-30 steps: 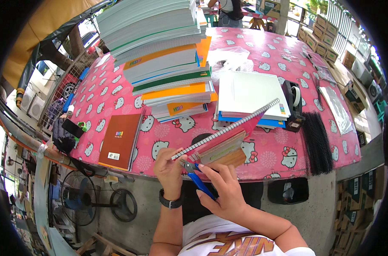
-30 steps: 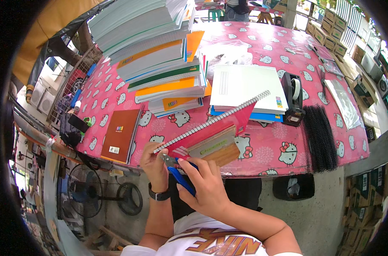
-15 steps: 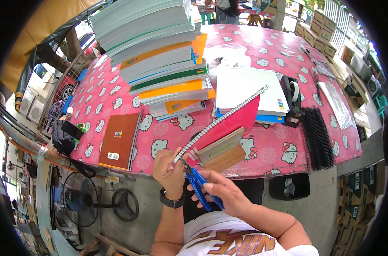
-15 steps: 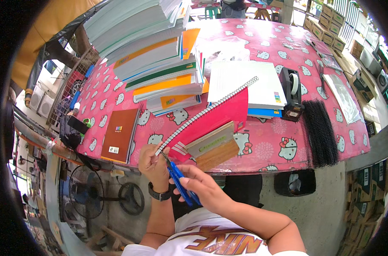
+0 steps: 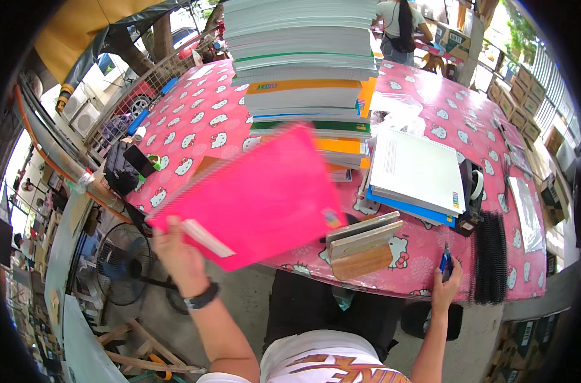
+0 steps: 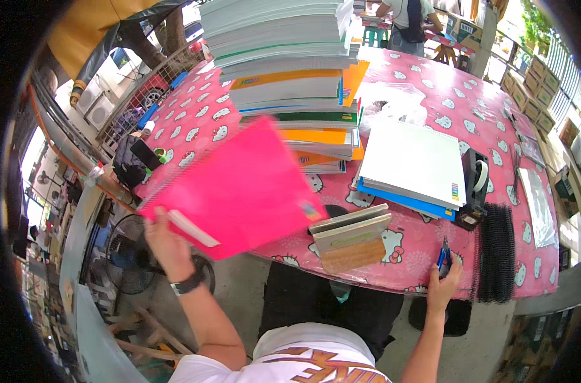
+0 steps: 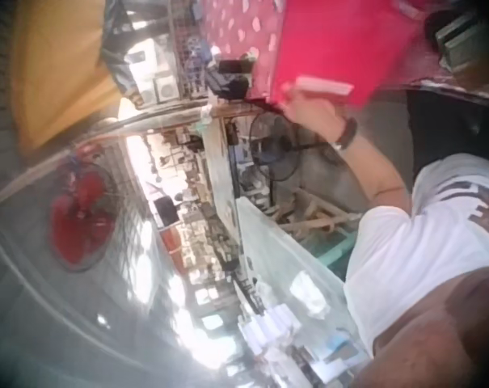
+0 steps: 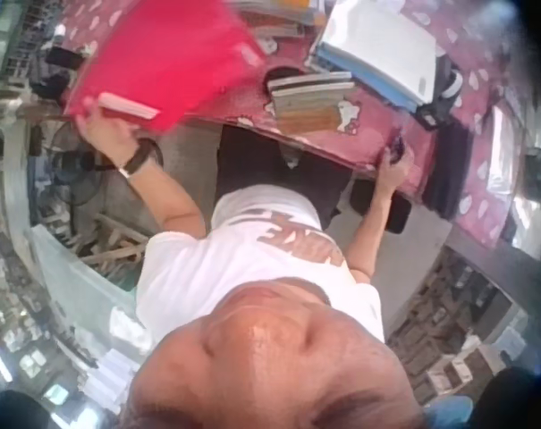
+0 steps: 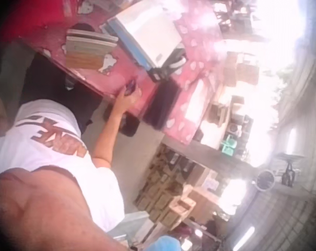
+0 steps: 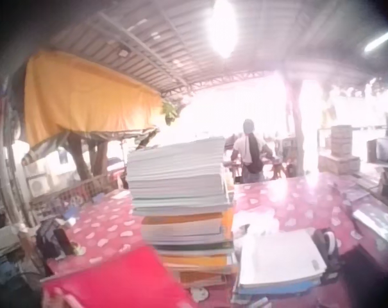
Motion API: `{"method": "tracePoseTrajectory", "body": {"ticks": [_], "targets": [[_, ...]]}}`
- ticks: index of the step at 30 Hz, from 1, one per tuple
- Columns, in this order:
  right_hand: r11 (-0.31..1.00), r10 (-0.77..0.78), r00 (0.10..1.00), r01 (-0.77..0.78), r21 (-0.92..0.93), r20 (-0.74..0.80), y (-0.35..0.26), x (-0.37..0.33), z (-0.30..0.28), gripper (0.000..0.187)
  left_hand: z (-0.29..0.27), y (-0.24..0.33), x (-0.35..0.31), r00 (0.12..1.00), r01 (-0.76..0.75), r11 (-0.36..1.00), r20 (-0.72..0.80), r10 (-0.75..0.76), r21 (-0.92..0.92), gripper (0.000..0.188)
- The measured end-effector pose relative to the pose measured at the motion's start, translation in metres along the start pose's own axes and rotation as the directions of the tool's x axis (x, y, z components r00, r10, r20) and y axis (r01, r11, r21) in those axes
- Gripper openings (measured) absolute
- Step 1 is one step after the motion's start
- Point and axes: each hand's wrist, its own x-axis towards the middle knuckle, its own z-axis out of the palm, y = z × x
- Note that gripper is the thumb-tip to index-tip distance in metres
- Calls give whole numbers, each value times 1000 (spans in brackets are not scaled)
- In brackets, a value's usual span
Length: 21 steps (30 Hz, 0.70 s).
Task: The person labels notebooks by hand. They take a notebook from a pile, apply tape using a dispenser, press labels onto the notebooks, and move them to a new stack.
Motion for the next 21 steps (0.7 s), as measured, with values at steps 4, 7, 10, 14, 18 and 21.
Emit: {"method": "tracePoseTrajectory", "body": {"ticks": [4,7,10,14,18,21], "targets": [[947,-107,994,110,-301,25,4,-5,8,52,-26,17,39,968,-210,978,-141,208,-1,30],[951,-58,998,67,-301,40,-3,-1,11,55,-26,15,59,924,-336,930,-140,357,151,37],[951,-74,996,87,-297,54,-1,1,12,55,-21,22,80,810,-343,656,-142,569,672,32],[957,-83,995,94,-273,52,-1,-1,13,54,-37,28,102,567,-276,66,107,816,959,26],[950,-98,994,110,-291,58,0,2,13,52,-12,-3,100,486,-537,2,307,818,844,14],[943,-105,993,118,-312,57,1,5,13,52,-26,-34,106,595,-612,223,256,762,759,20]]}}
